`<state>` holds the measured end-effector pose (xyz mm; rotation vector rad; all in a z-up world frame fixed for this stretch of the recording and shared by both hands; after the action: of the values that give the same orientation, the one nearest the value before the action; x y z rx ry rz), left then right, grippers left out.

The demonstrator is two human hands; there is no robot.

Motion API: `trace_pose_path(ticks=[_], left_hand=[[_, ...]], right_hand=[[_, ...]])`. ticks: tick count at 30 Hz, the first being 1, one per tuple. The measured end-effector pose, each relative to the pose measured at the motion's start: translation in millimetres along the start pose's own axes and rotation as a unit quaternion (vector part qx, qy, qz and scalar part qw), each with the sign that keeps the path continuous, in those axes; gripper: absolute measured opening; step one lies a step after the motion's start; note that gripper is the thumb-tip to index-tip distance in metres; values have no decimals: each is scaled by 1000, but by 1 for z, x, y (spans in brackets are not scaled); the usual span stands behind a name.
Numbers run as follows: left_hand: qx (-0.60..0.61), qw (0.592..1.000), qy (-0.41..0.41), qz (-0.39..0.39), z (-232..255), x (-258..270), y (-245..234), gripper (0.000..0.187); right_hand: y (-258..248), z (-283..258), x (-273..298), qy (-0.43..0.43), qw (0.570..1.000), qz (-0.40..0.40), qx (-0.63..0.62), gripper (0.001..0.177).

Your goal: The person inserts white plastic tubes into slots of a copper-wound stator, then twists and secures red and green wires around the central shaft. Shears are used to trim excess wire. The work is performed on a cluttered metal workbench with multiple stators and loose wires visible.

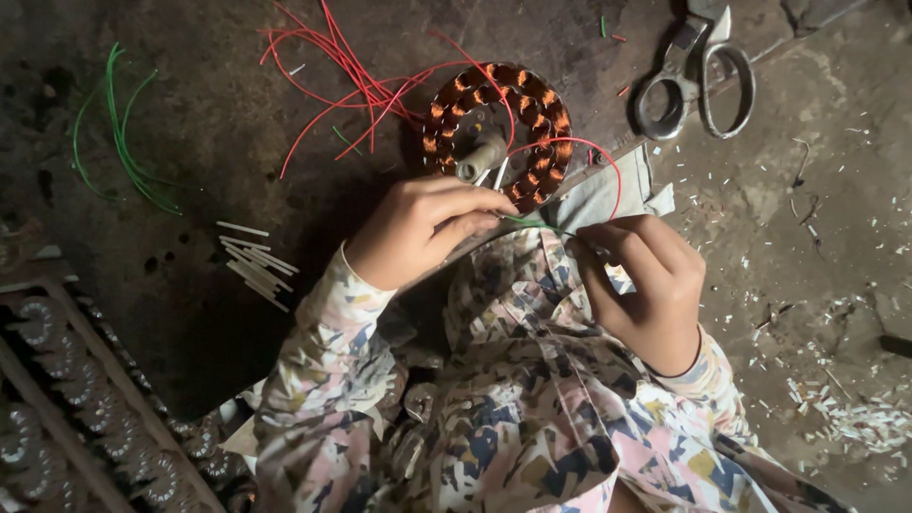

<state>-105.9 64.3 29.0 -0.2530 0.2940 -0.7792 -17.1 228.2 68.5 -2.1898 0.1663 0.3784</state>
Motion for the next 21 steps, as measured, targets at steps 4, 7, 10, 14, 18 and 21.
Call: trace_pose_path(ticks=[4,7,10,14,18,21], left_hand=[[2,1000,16,10,-3,-1,-3,16],[51,997,-46,-25,-21,-1,0,20],[36,998,-25,-39,-19,-3,-2,22],[54,998,-9,-36,-14,-6,-5,17],[51,998,-24,-25,-18,-6,-3,15],[41,999,-18,-9,-18,-5,-5,15]], right_hand=[[4,2,0,-7,1000,-10,3,23],[6,5,-1,-12,1000,-11,6,23],[6,7,-2,-15,1000,-8,15,23],[7,8,-2,-18,999,-10,24,24],[10,12,-1,-11,999,-21,25,24],[14,15,-3,-1,999,-26,27,24]])
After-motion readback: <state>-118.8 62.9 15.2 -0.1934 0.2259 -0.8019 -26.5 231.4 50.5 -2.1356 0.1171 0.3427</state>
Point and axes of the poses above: each hand's wrist, its own x-axis away from the middle knuckle, its own y-axis out of the palm, z = x × y, the point moved 10 cm from there along -x, towards the middle knuckle, and after that the axes turned 8 degrees about x, right-handed, at the moved point
